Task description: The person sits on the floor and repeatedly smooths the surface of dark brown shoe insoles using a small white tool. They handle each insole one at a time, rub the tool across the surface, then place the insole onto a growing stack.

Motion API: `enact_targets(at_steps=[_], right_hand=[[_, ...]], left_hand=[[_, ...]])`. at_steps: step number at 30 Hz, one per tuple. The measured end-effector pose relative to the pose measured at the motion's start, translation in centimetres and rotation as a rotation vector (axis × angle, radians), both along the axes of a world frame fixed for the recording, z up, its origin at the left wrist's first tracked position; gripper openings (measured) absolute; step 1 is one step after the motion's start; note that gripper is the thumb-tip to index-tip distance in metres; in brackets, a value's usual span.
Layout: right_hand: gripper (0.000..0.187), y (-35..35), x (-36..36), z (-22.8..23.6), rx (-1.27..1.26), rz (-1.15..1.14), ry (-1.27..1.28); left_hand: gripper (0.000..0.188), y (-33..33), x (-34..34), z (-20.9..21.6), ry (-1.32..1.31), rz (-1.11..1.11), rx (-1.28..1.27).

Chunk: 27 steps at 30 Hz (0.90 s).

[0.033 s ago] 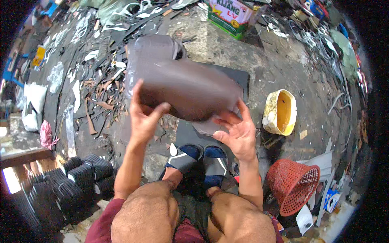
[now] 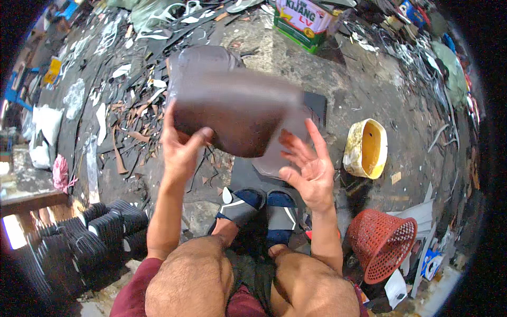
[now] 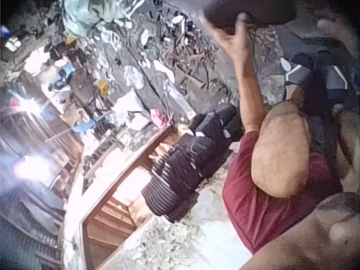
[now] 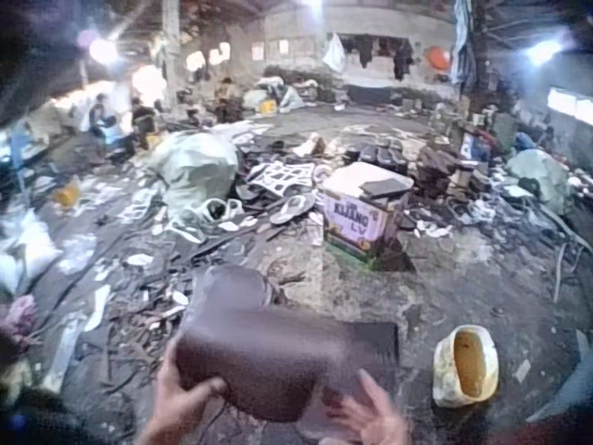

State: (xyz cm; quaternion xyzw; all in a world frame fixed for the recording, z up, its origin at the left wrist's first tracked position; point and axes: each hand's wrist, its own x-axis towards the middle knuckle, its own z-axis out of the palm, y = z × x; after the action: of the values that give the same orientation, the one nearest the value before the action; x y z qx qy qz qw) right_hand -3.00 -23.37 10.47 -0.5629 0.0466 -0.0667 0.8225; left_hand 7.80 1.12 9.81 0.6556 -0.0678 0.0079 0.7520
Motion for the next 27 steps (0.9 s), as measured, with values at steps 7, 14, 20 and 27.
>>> enact_targets(at_steps=[7, 14, 20, 27], right_hand=[[0.040, 1.7, -0.8, -6.3, -0.147, -0.030, 0.329], [0.036, 1.7, -4.3, -9.0, -0.282, 0.116, 0.474], [0.033, 4.2, -2.7, -10.6, -0.939, 0.494, 0.065], [0.029, 10.4, -1.8, -16.6, -1.065, 0.570, 0.044]], left_hand=[[0.086, 8.7, 7.0, -6.0, 0.346, 0.201, 0.047], [0.069, 14.5, -8.2, -10.1, 0.255, 0.634, 0.361], [0.077, 19.1, -27.5, -17.7, 0.349, 0.638, 1.484], [0.067, 12.4, -22.4, -16.3, 0.385, 0.469, 0.790]])
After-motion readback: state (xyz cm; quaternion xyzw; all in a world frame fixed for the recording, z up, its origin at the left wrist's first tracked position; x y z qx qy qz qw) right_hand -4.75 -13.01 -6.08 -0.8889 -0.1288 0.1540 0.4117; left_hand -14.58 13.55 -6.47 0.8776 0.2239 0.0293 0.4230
